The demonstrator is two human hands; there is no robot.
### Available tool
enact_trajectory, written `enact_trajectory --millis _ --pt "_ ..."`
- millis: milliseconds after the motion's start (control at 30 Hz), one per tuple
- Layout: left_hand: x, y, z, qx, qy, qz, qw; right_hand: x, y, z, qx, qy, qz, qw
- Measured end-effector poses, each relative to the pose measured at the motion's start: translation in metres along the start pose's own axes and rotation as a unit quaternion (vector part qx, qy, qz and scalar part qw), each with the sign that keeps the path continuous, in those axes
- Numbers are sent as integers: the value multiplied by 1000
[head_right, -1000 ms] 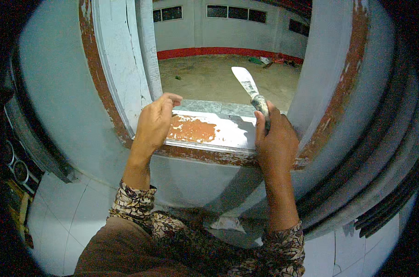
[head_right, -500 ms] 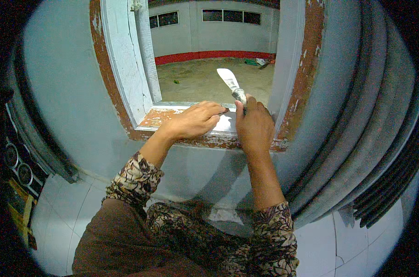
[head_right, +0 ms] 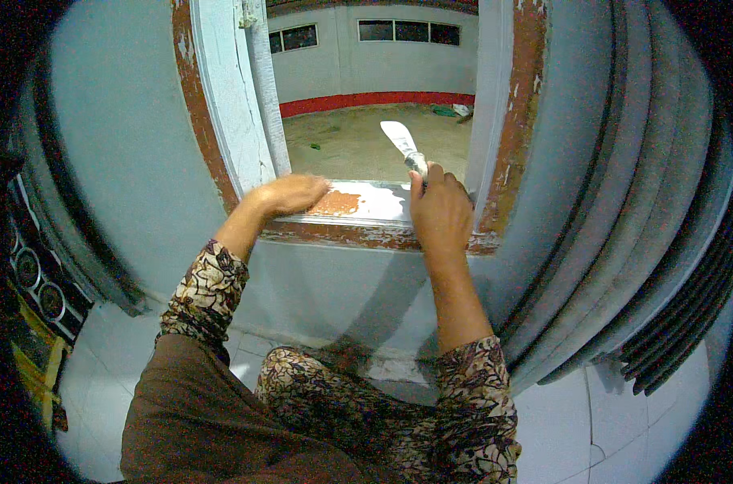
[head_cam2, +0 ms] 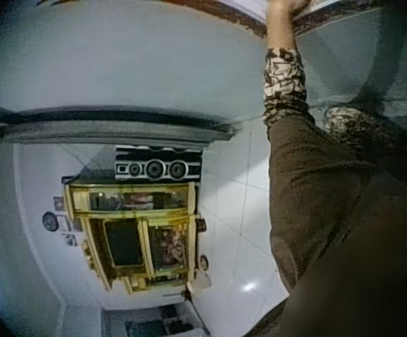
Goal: The person scrapes old paint from a window frame using a metal scraper. They work along the bottom and side edges, removing flakes and residue.
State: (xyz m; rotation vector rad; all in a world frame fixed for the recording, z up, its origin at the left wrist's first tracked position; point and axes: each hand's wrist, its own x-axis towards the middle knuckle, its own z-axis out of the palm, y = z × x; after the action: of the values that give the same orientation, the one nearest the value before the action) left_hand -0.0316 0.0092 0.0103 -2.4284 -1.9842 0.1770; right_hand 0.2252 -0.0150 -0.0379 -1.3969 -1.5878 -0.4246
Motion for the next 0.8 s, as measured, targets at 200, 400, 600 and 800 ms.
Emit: enact_trajectory --millis 200,400,600,800 --pt "-6 32 -21 -435 74 194 876 -1 -2 -2 1 -6 1 1000" --pt "-8 27 -46 -103 618 108 771 -1 0 -3 8 -13 -3 1000" --pt "-9 33 14 -146 82 95 981 0 -1 -2 -2 -17 8 1000" --pt "15 2 10 -119 94 -18 988 -2 -1 -2 -5 -18 -1 1000"
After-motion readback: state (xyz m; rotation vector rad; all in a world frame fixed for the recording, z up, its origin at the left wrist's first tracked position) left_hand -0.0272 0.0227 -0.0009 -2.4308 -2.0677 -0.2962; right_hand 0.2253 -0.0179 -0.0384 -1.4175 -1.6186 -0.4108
